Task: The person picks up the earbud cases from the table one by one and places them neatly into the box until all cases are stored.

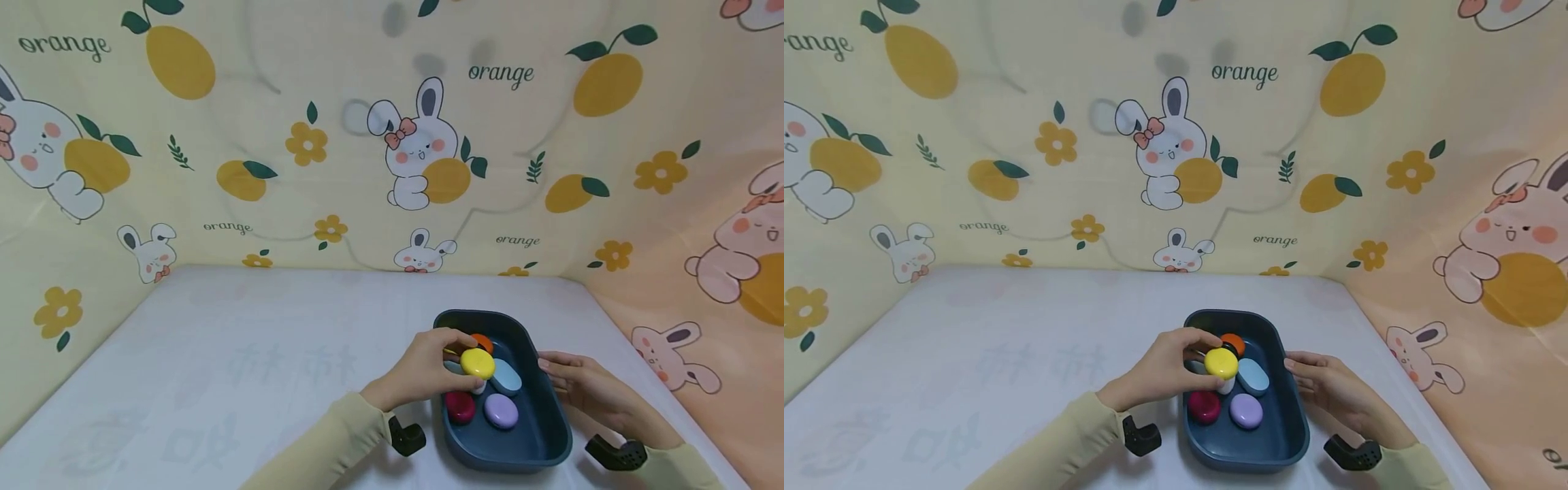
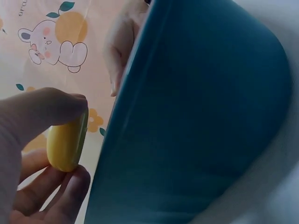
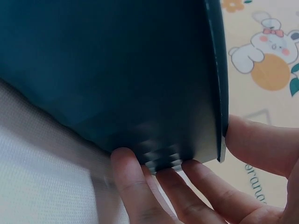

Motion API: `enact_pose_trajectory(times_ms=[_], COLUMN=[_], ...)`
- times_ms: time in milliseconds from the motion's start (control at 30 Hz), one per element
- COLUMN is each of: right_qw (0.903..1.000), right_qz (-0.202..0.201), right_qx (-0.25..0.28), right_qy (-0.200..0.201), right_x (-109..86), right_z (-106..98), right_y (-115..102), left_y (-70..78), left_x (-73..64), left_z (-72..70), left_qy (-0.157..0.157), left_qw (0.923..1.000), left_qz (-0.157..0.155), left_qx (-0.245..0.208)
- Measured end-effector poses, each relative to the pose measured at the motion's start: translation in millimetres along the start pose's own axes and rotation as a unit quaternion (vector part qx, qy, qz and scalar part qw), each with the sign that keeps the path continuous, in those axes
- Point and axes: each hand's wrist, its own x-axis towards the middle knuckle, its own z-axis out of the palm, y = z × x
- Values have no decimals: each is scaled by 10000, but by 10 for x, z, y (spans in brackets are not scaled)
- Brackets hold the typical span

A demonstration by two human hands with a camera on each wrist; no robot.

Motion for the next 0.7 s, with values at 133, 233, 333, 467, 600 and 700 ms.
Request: enact_pose_trajectory(times_ms=[133, 233, 333, 467, 600, 700], right_qw=[10000, 10000, 10000, 10000, 10000, 10000], right_qz=[-7, -20, -34, -6, 30, 3], right_qx=[-5, 18, 17, -28, -32, 13], right_qy=[36, 9, -22, -6, 22, -17], right_x=[8, 13, 16, 15, 16, 19], right_z=[7, 16, 21, 19, 15, 15], right_y=[-1, -10, -13, -7, -5, -3], left_y=[4, 6, 10, 13, 25, 29], left_x=[5, 6, 8, 5, -17, -49], left_z=[10, 8, 1, -15, -43, -79], left_qy=[-53, -110, -167, -75, 221, 477], left_qw=[9999, 9997, 9994, 9989, 9985, 9978], left_qz=[-34, -70, -114, -125, -168, -217], left_qx=[139, 221, 297, 435, 461, 404])
